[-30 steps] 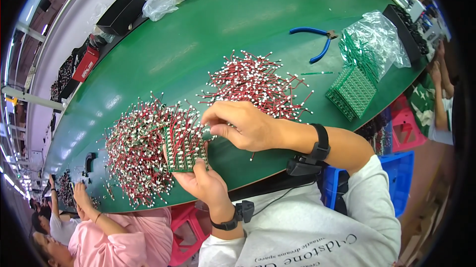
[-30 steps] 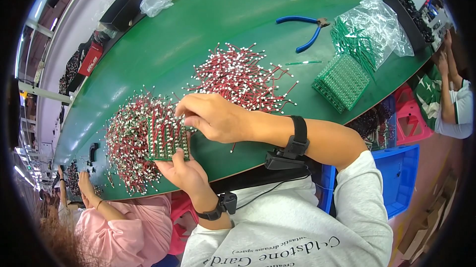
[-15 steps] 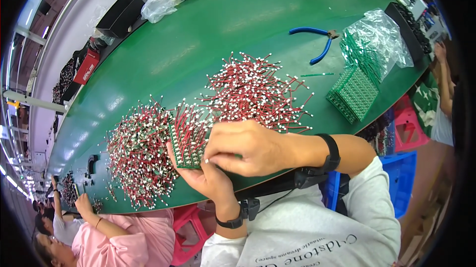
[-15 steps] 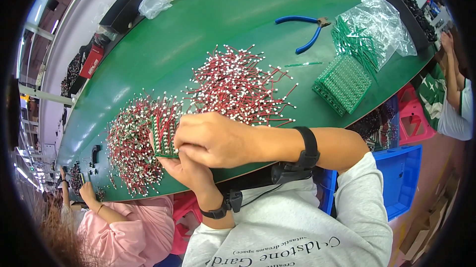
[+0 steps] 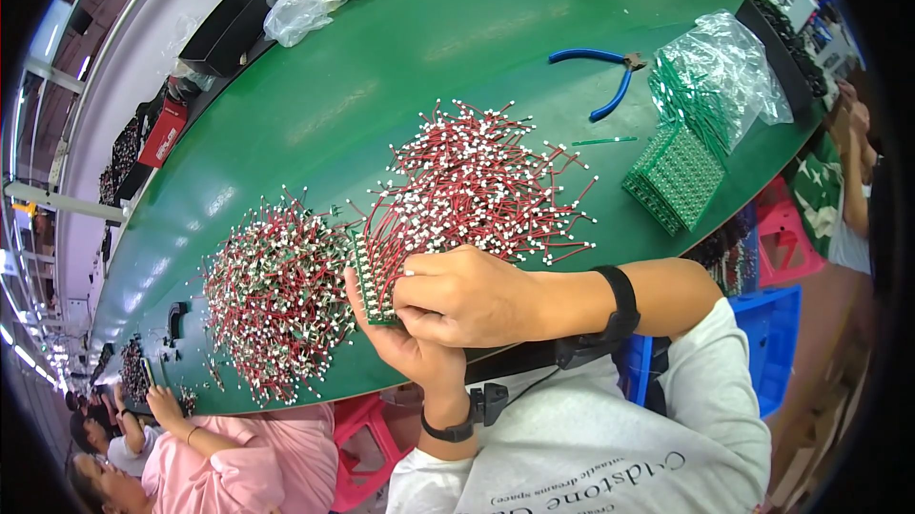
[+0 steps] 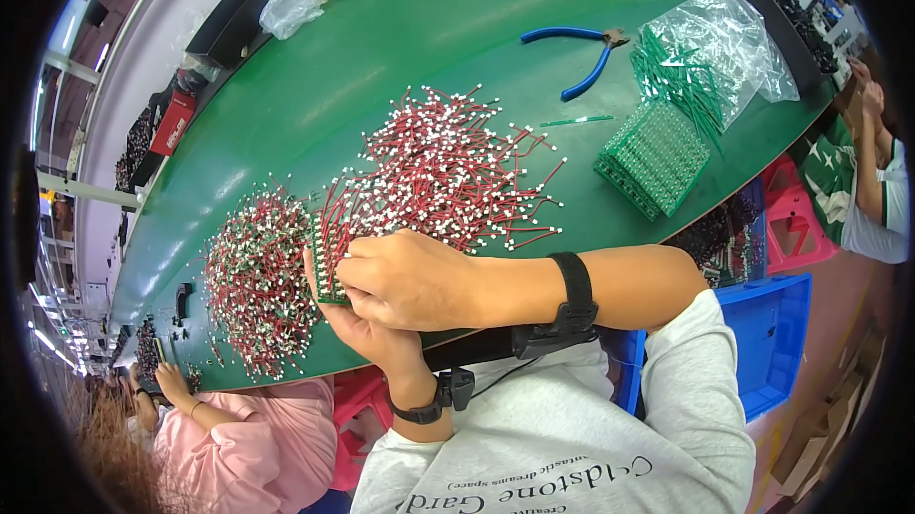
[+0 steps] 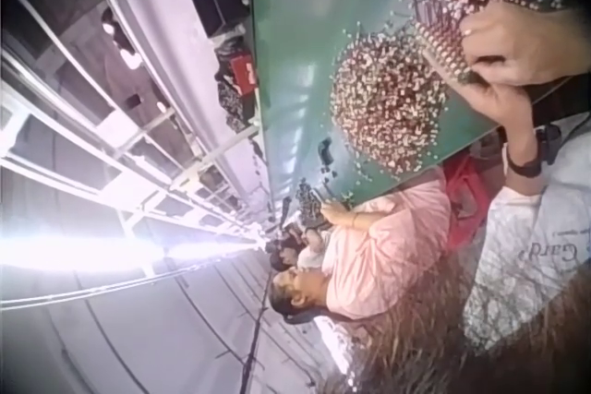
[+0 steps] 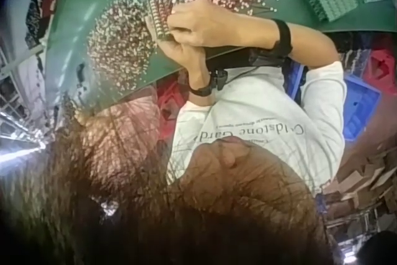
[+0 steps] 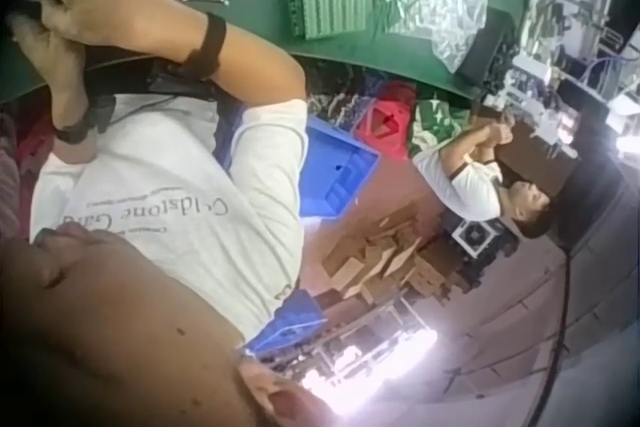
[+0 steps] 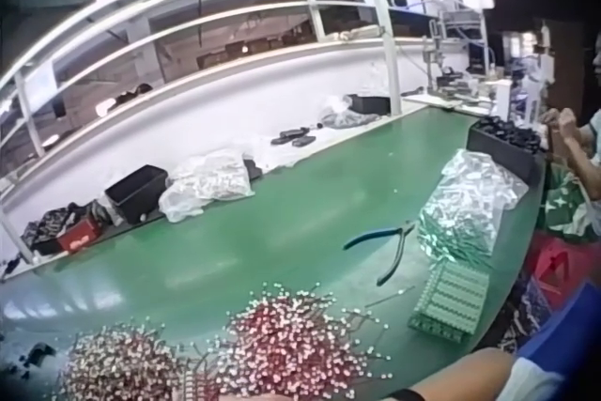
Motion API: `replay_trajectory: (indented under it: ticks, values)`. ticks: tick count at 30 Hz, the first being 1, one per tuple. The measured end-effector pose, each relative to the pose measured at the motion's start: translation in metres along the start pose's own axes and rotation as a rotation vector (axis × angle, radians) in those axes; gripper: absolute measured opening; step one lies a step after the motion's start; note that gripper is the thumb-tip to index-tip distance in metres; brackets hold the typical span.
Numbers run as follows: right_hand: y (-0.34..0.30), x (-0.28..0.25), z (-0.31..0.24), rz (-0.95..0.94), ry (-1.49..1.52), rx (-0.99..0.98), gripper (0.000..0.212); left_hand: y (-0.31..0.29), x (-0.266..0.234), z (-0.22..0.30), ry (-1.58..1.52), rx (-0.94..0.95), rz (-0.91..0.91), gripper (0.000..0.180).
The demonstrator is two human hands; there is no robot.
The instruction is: The person picks up red and white wires from a pile and inserts them one by one into the holes of a green circuit board.
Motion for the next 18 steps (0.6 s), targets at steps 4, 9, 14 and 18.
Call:
replay_trajectory:
  ticks: [4, 9, 14, 18]
  values:
    - [0.0, 0.001, -0.001, -0.075, -0.078, -0.003, 0.011, 0.0, -0.001, 0.0, 0.086, 0.019, -0.021, 0.064]
    - [0.005, -0.003, -0.018, -0.109, -0.208, -0.126, 0.016, -0.003, 0.006, 0.011, 0.381, 0.186, -0.039, 0.064]
    - [0.003, -0.005, -0.012, -0.097, -0.175, -0.099, 0.014, 0.0, -0.001, 0.001, 0.119, 0.09, -0.034, 0.059]
    - [0.0, -0.002, -0.008, -0.051, -0.164, -0.093, 0.013, -0.002, 0.0, 0.002, 0.107, 0.077, -0.029, 0.057]
Point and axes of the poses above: each hand's wrist, its own y-axis towards the middle knuckle, its own x-axis out of the palm, z = x × y, the point moved 8 cm from there along y, towards the middle knuckle, and after that the axes turned 12 degrees about -x, right-handed, at the moved point
